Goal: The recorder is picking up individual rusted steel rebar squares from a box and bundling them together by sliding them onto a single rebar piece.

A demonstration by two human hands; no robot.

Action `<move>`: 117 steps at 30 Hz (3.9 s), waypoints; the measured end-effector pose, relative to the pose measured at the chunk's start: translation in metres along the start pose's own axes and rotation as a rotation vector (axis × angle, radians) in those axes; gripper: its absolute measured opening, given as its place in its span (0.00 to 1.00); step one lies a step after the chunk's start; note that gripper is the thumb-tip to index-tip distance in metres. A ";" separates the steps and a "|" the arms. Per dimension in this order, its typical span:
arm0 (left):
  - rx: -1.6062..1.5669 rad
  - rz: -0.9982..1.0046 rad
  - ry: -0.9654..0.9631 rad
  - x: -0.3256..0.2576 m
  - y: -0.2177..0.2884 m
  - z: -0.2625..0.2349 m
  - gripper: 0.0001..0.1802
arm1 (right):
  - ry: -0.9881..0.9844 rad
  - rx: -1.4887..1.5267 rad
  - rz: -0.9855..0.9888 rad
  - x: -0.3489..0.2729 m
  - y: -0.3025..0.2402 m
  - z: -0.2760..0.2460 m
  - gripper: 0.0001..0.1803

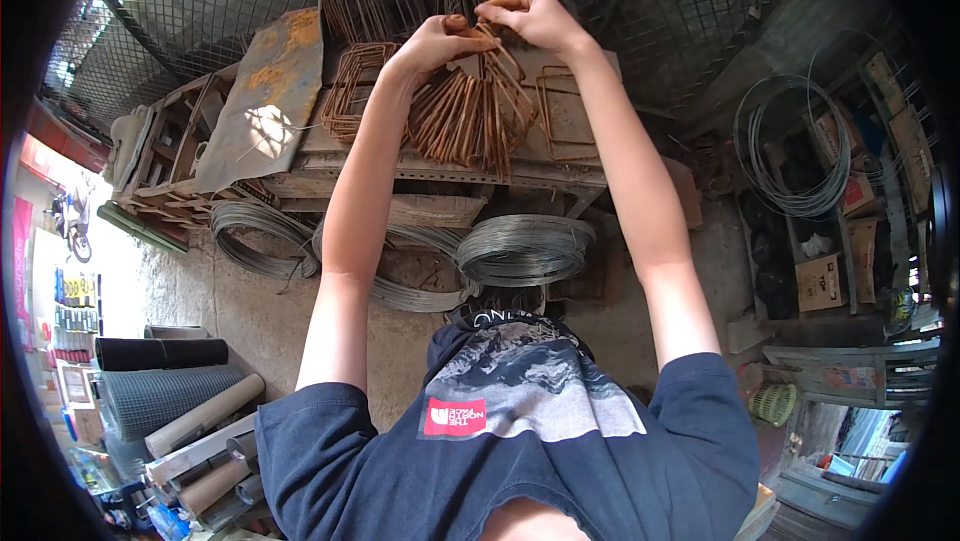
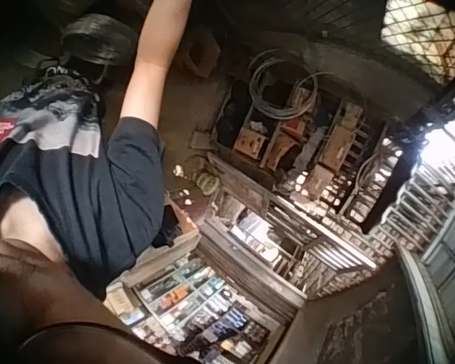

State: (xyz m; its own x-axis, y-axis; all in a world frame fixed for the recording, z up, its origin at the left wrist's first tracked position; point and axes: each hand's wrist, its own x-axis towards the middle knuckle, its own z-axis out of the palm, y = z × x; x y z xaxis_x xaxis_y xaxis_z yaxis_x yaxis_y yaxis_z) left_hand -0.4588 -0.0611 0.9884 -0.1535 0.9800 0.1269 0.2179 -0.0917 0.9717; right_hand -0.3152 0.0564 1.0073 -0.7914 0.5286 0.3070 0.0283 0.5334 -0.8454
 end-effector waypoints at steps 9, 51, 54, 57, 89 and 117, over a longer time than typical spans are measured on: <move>-0.081 -0.097 0.091 -0.010 0.005 0.002 0.20 | 0.175 0.010 -0.113 -0.003 -0.010 0.017 0.08; 0.159 0.094 0.011 -0.012 0.006 0.005 0.17 | 0.334 0.150 -0.122 -0.018 -0.012 0.026 0.07; 0.134 0.103 0.032 -0.007 0.000 0.002 0.17 | 0.287 0.198 -0.129 -0.017 -0.005 0.021 0.13; 0.140 0.093 0.078 -0.013 -0.004 -0.002 0.17 | 0.249 0.233 0.036 -0.030 0.001 0.011 0.26; 0.098 0.075 0.061 -0.004 0.000 0.004 0.16 | 0.263 0.289 0.541 -0.097 0.090 -0.060 0.11; 0.085 0.037 0.042 -0.009 0.011 0.011 0.15 | 0.511 0.307 0.205 -0.121 0.149 -0.013 0.21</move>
State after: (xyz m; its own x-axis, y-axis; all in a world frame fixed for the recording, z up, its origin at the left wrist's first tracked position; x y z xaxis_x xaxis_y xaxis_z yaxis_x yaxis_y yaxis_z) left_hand -0.4445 -0.0691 0.9961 -0.1833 0.9679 0.1718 0.3045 -0.1103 0.9461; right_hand -0.2070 0.0811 0.8497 -0.3945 0.8893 0.2315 -0.0880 0.2142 -0.9728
